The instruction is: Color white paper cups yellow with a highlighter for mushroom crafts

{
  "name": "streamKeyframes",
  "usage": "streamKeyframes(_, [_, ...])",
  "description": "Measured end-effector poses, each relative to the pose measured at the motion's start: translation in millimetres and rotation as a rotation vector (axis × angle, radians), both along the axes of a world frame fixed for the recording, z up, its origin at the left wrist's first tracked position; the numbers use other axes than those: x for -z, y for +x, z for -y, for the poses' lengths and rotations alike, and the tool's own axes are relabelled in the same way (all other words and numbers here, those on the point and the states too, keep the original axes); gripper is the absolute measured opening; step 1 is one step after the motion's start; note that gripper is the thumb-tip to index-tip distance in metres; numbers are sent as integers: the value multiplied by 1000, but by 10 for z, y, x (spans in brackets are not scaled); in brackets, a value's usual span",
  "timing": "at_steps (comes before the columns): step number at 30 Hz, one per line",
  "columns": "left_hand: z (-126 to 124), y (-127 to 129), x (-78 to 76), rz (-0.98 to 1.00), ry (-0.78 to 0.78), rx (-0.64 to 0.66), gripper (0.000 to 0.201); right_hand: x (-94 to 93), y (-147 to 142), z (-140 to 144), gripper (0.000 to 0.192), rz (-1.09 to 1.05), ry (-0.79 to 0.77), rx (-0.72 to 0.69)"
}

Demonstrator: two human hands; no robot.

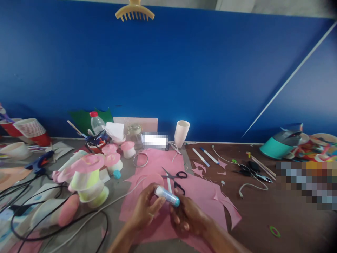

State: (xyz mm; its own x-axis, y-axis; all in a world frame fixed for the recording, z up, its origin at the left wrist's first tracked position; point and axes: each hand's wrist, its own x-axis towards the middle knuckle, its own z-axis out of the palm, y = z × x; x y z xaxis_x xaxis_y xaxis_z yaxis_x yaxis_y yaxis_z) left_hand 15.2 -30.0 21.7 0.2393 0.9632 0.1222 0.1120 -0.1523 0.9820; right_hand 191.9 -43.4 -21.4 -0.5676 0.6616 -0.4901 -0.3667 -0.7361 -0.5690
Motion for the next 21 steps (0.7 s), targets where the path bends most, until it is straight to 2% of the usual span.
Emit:
streamKeyframes(3, [-8, -3, 33, -9, -10, -20, 10, -56, -2, -3, 50, -145, 129, 137])
streamKeyframes(6, [-18, -9, 58, 0, -6, -32, 9, -83, 7, 9, 35, -135, 262, 259])
streamKeyframes(8, [-14, -8, 49, 7, -17, -30, 10, -63, 16, 19, 33, -79, 250, 228])
streamKeyframes(12, [5, 3, 3, 6, -23, -18, 12, -17, 29, 26, 61, 25, 26, 7])
streamKeyframes(14, [6, 6, -4, -4, -22, -16, 14, -32, 29, 21, 66, 18, -41, -48])
streamKeyframes(16, [1, 4, 6, -20, -20, -19, 13, -67, 25, 15, 57, -56, 16, 8])
streamKeyframes(18, [-5, 1, 26, -33, -9, -20, 10, -100, 20, 14, 40, -131, 136, 114])
streamKeyframes(21, [-6, -5, 57, -26, -5, -35, 9, -91, 23, 22, 33, -141, 240, 196])
